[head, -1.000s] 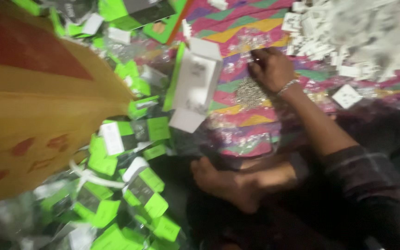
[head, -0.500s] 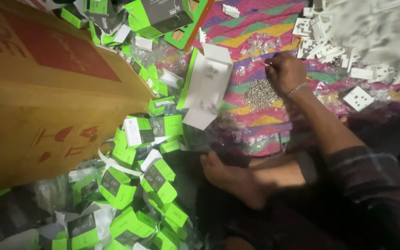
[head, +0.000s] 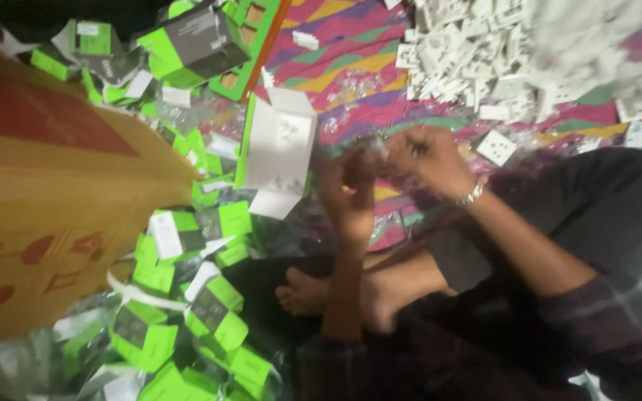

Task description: The person sits on a colorful mat and repeatedly picks up small metal screws from a pile, places them into a clear plastic bag, and then puts the bag into a small white box. The person continues this process with multiple bags and boxes.

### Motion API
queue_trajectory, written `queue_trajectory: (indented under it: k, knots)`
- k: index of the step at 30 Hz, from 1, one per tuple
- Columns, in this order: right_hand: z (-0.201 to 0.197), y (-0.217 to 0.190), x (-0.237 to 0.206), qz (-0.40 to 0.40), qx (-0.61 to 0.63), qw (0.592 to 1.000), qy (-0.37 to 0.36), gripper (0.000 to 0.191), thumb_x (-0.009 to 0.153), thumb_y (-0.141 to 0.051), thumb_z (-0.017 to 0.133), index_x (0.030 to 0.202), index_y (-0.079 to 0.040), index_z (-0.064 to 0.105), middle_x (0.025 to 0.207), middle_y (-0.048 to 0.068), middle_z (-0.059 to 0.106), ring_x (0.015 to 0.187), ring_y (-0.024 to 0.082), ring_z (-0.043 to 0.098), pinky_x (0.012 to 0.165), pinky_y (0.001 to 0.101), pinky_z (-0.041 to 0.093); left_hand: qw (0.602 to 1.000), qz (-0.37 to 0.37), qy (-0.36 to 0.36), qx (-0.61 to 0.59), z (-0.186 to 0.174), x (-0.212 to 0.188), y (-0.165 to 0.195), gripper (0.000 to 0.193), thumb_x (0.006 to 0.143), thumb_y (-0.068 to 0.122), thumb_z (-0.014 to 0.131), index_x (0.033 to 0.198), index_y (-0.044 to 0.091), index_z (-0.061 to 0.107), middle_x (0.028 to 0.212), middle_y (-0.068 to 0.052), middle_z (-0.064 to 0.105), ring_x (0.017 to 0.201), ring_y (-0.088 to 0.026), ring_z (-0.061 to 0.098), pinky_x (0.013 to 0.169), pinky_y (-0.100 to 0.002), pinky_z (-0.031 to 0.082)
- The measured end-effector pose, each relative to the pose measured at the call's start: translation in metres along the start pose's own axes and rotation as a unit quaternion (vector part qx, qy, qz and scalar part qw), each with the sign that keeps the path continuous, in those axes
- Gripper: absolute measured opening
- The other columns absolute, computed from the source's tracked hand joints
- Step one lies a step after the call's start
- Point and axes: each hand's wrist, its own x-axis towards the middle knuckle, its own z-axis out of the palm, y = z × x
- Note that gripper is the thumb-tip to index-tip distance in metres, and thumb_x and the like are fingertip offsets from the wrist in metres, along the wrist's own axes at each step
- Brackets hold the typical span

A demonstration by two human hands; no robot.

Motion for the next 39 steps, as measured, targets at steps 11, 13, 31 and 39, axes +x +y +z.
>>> queue_trajectory:
  k: [11, 13, 31, 39]
  knots:
    - [0.011, 0.047, -0.003, 0.084, 0.056, 0.991, -0.088, 0.014, 0.092, -0.010, 0.072, 0.100, 0.001, 0.075, 0.083, 0.002, 0.074, 0.072, 0.006, 0.065, 0.064, 0.0228, 0.052, 0.944, -0.179, 0.006, -0.277, 0.040, -0.030, -0.161, 0.030, 0.101, 0.016, 0.069, 0.120, -0.007, 0.070, 0.099, -0.005, 0.072, 0.087, -0.010, 0.064, 0.079, -0.024, 0.052]
    - [0.011, 0.047, -0.003, 0.090, 0.023, 0.993, -0.076, 0.012, 0.094, -0.011, 0.070, 0.096, 0.001, 0.073, 0.081, 0.002, 0.072, 0.070, 0.006, 0.063, 0.062, 0.0234, 0.051, 0.946, -0.196, 0.017, -0.257, 0.046, -0.029, -0.165, 0.029, 0.102, 0.016, 0.069, 0.119, -0.008, 0.071, 0.099, -0.007, 0.072, 0.087, -0.010, 0.064, 0.078, -0.024, 0.051]
    - [-0.010, 0.023, -0.018, -0.036, -0.278, 0.956, -0.081, 0.030, 0.093, -0.013, 0.064, 0.120, 0.000, 0.069, 0.091, 0.022, 0.073, 0.074, 0.026, 0.073, 0.068, 0.0381, 0.055, 0.863, -0.250, 0.051, -0.437, 0.059, -0.021, -0.186, 0.018, 0.094, 0.006, 0.076, 0.107, -0.002, 0.067, 0.096, -0.016, 0.074, 0.076, -0.017, 0.067, 0.072, -0.029, 0.055]
    - [0.000, 0.014, -0.021, -0.058, -0.387, 0.919, -0.046, 0.016, 0.097, -0.022, 0.072, 0.109, -0.012, 0.076, 0.089, 0.020, 0.072, 0.076, 0.039, 0.070, 0.068, 0.0457, 0.055, 0.897, -0.251, 0.033, -0.361, 0.060, -0.021, -0.181, 0.025, 0.094, 0.011, 0.074, 0.114, -0.004, 0.070, 0.095, -0.011, 0.074, 0.078, -0.014, 0.067, 0.074, -0.028, 0.055]
